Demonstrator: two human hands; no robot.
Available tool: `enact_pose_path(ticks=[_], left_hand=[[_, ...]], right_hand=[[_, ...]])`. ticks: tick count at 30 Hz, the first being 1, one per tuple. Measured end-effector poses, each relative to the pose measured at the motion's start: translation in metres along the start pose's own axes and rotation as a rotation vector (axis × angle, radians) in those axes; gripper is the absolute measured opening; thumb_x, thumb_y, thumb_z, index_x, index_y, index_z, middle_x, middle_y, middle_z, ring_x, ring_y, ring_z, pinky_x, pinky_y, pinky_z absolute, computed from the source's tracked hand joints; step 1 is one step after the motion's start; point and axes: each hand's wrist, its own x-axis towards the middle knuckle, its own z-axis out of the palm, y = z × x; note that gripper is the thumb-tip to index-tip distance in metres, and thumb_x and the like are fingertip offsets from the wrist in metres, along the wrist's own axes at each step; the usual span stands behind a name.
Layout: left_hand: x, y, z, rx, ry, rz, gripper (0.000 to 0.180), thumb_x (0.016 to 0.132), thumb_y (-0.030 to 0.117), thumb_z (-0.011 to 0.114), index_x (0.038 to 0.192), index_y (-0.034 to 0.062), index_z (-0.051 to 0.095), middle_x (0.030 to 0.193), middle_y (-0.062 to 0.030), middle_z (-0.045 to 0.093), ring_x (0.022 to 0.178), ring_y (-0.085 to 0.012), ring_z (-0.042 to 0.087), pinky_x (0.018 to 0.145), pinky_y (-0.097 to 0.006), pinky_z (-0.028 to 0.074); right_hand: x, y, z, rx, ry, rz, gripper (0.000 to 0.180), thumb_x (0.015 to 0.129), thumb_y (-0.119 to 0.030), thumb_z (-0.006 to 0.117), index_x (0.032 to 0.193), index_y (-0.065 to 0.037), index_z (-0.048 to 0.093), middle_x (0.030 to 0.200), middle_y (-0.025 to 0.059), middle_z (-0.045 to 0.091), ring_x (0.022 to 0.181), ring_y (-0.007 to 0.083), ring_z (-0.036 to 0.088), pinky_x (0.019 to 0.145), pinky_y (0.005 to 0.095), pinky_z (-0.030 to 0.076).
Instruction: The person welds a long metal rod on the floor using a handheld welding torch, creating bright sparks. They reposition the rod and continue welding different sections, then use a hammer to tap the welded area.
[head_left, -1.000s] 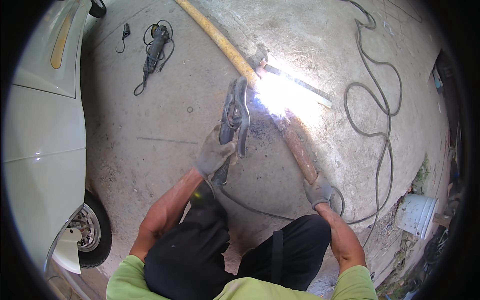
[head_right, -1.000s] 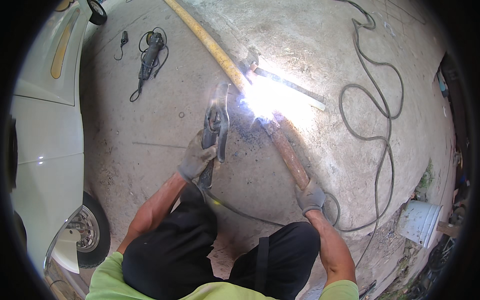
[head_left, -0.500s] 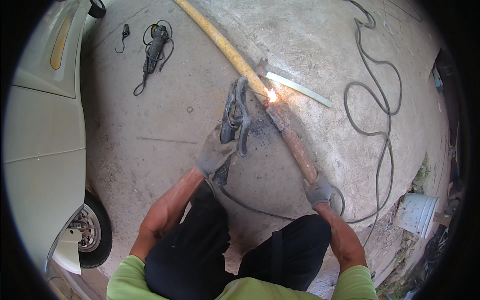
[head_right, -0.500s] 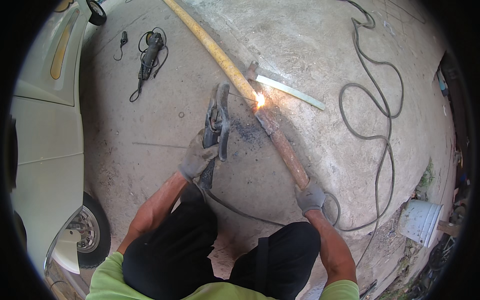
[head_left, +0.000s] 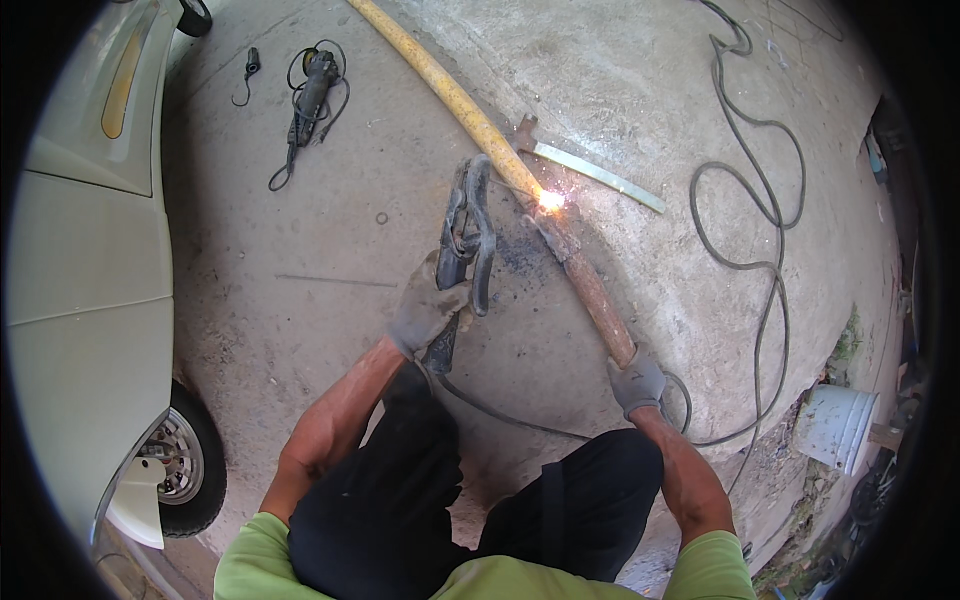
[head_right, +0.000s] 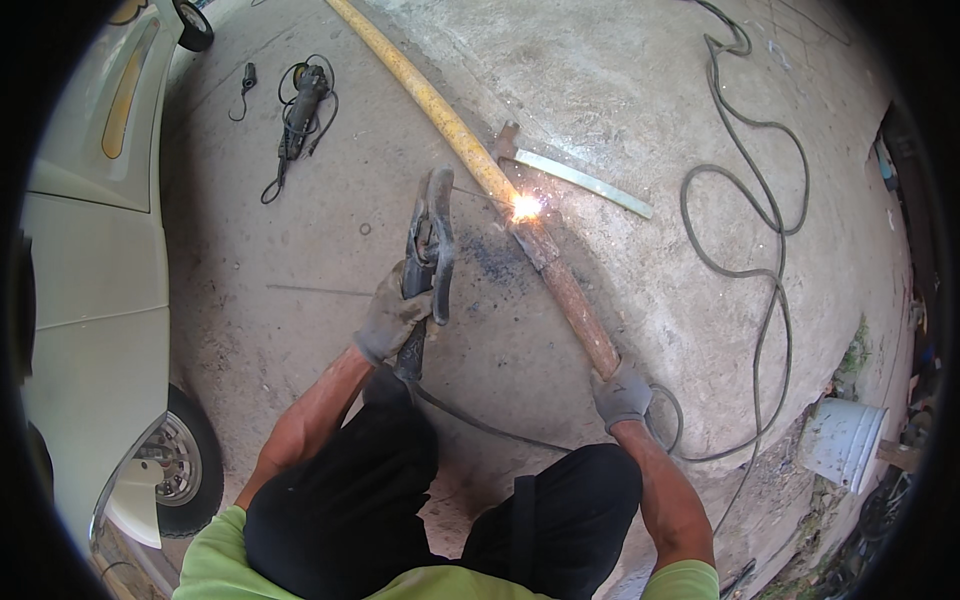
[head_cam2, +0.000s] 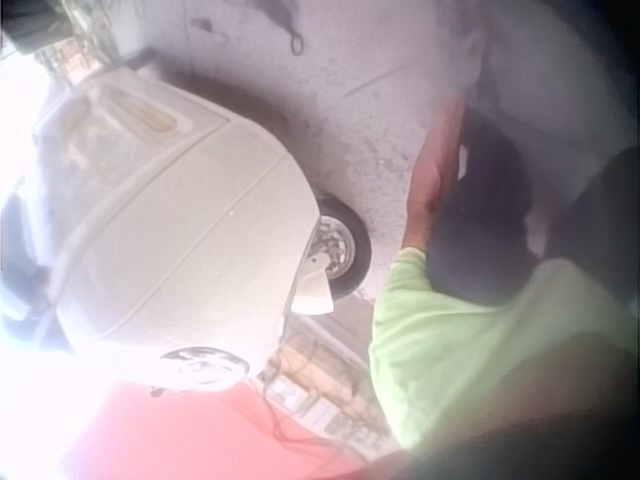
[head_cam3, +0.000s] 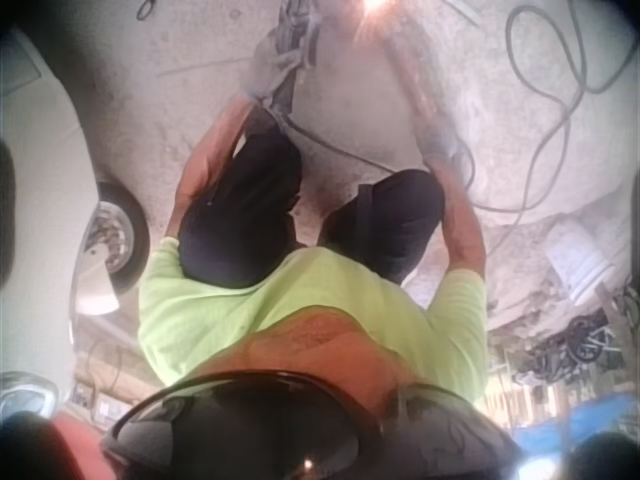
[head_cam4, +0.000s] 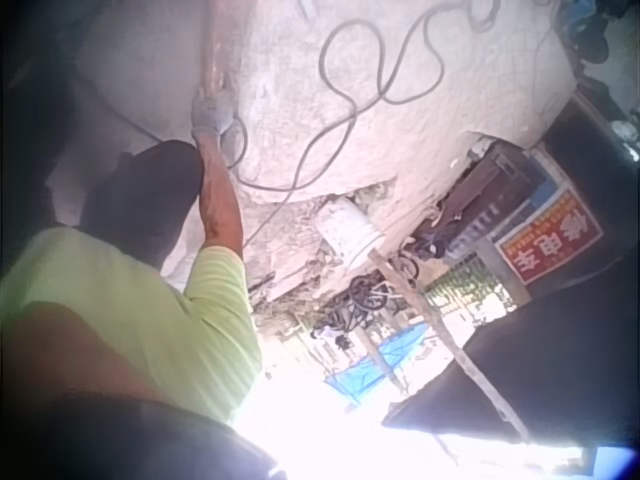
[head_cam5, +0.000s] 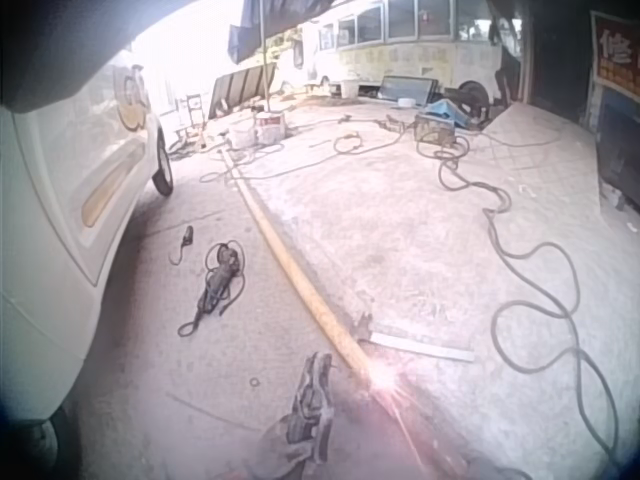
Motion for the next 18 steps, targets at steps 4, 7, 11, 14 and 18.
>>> enact_pose_path(ticks=[4, 7, 11, 14, 18], left_hand=[[0.003, -0.008, -0.007, 0.001, -0.04, 0.01, 0.059, 0.098, 0.02, 0.083, 0.142, -0.0007, 0.049, 0.094, -0.007, 0.067, 0.063, -0.0153, 0.068, 0.055, -0.032, 0.06], [0.003, -0.011, -0.008, -0.003, -0.04, 0.011, 0.058, 0.098, 0.019, 0.083, 0.142, -0.0006, 0.049, 0.095, -0.0074, 0.068, 0.063, -0.0156, 0.068, 0.055, -0.032, 0.06], [0.004, -0.01, -0.01, 0.025, -0.049, 0.009, 0.056, 0.099, 0.019, 0.081, 0.141, -0.0006, 0.049, 0.094, -0.0072, 0.067, 0.063, -0.0153, 0.068, 0.056, -0.032, 0.059], [0.003, -0.01, -0.005, 0.083, 0.032, 0.062, 0.029, 0.099, 0.003, 0.067, 0.125, -0.0019, 0.055, 0.089, -0.0088, 0.065, 0.064, -0.0175, 0.066, 0.055, -0.035, 0.055], [-0.001, -0.002, -0.005, 0.056, -0.021, 0.032, 0.049, 0.098, 0.015, 0.077, 0.137, -0.002, 0.052, 0.09, -0.0064, 0.066, 0.064, -0.0144, 0.067, 0.056, -0.031, 0.058]], right_hand=[[-0.002, 0.001, 0.002, 0.007, 0.011, -0.013, 0.059, 0.09, -0.046, 0.082, 0.128, -0.004, 0.063, 0.102, 0.0274, 0.078, 0.096, 0.0485, 0.077, 0.084, 0.0588, 0.06], [-0.004, -0.002, 0.0, 0.011, 0.007, -0.025, 0.059, 0.091, -0.046, 0.082, 0.127, -0.004, 0.062, 0.103, 0.0279, 0.078, 0.096, 0.0489, 0.077, 0.084, 0.0593, 0.06], [-0.008, -0.003, 0.0, 0.012, 0.016, -0.026, 0.058, 0.09, -0.044, 0.082, 0.128, -0.005, 0.061, 0.102, 0.0284, 0.078, 0.096, 0.0488, 0.077, 0.084, 0.0597, 0.06], [-0.011, 0.002, 0.004, 0.09, 0.031, -0.072, 0.059, 0.089, -0.037, 0.082, 0.134, -0.006, 0.061, 0.104, 0.0277, 0.078, 0.099, 0.0501, 0.077, 0.087, 0.0595, 0.059], [-0.014, -0.006, -0.001, 0.041, -0.078, -0.032, 0.059, 0.088, -0.035, 0.082, 0.134, -0.006, 0.059, 0.111, 0.0299, 0.077, 0.104, 0.0505, 0.075, 0.09, 0.0595, 0.059]])
